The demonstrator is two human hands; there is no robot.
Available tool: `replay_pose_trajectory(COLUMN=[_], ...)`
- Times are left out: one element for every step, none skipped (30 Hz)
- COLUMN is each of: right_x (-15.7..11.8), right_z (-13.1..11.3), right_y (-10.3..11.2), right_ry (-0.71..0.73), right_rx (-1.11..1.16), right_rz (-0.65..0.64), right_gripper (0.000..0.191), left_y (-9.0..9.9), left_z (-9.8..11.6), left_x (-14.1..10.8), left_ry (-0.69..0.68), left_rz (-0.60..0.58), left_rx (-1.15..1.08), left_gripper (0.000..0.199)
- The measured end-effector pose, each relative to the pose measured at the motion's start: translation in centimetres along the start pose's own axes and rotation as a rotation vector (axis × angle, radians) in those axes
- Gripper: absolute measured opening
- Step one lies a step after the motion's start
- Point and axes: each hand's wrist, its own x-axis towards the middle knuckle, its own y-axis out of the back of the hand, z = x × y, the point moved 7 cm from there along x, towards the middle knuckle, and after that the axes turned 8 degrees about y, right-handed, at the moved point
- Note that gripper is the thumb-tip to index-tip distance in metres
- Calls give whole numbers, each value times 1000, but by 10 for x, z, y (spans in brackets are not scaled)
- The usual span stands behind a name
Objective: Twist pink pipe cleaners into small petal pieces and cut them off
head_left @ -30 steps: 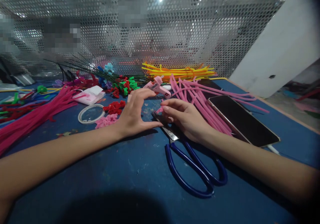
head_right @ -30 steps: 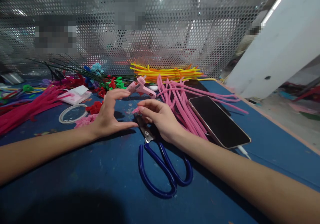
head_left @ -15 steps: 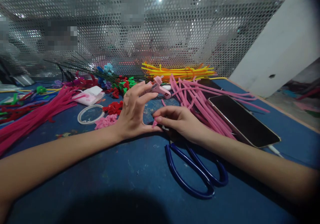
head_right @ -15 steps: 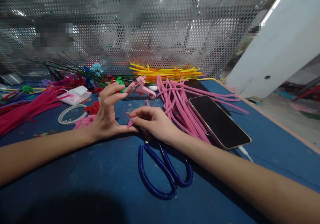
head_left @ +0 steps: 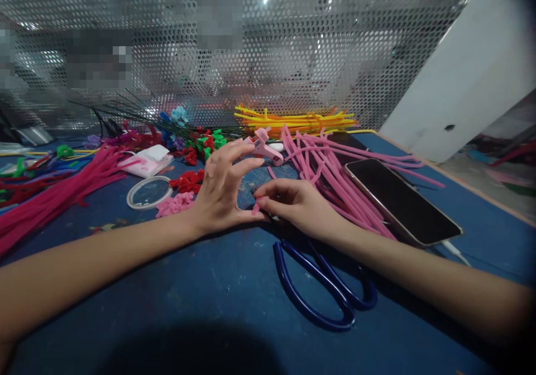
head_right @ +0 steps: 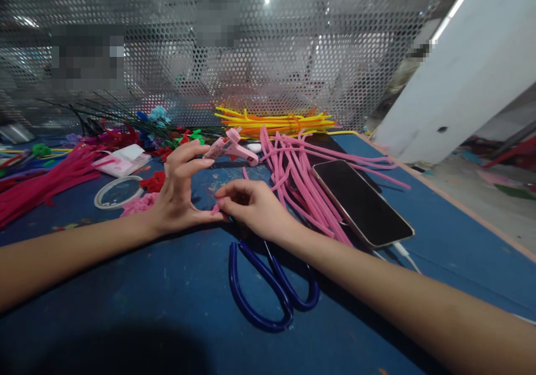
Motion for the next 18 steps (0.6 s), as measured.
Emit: replay_pose_trajectory(right_x=[0, 0, 0, 0, 0, 0, 1, 1, 1, 1, 2, 1, 1, 1, 0, 0, -1, -2], right_z=[0, -1, -1, -2, -3, -4, -5, -6, -6, -6, -6, -6, -5, -5, -4, -4, -5, -6], right_y=[1, 2, 3, 4, 5, 6, 7, 8, 9, 9, 10, 10, 9, 8, 7, 5, 4, 2], right_ry=[3, 9, 18, 26, 35, 42, 47, 52, 56, 58, 60, 63, 63, 59, 55, 55, 64, 83], right_rx=[4, 10, 14, 17, 20, 25, 30, 33, 34, 30, 22, 14, 7, 1, -6, -17, -30, -48], right_rz=[10, 25, 41, 55, 66, 76, 86, 95, 104, 112, 115, 111, 103, 92, 78, 65, 49, 33], right_gripper=[14, 15, 16, 16, 16, 16, 16, 15, 15, 15, 15, 15, 14, 14, 13, 13, 12, 11], left_y=[0, -2, -4, -7, -10, -13, -15, -16, -17, -17, -18, -19, -20, -21, -22, -23, -24, -24], left_z=[0, -1, -2, -3, -4, -4, -3, -2, -1, 0, 1, 1, 1, 1, 2, 2, 3, 4], left_x=[0, 0, 1, 0, 0, 0, -1, -1, -1, -1, -1, -1, -2, -2, -2, -3, -3, -4], left_ry=[14, 37, 66, 96, 116, 120, 110, 93, 74, 58, 48, 44, 43, 42, 40, 36, 28, 14], left_rz=[-12, -36, -78, -131, -186, -236, -274, -296, -308, -313, -321, -330, -341, -353, -365, -371, -373, -367], left_rx=[2, 10, 26, 44, 60, 72, 77, 79, 79, 79, 83, 90, 100, 111, 123, 136, 148, 162], left_gripper=[67, 63, 55, 45, 36, 31, 29, 29, 29, 29, 30, 30, 31, 31, 31, 33, 36, 38])
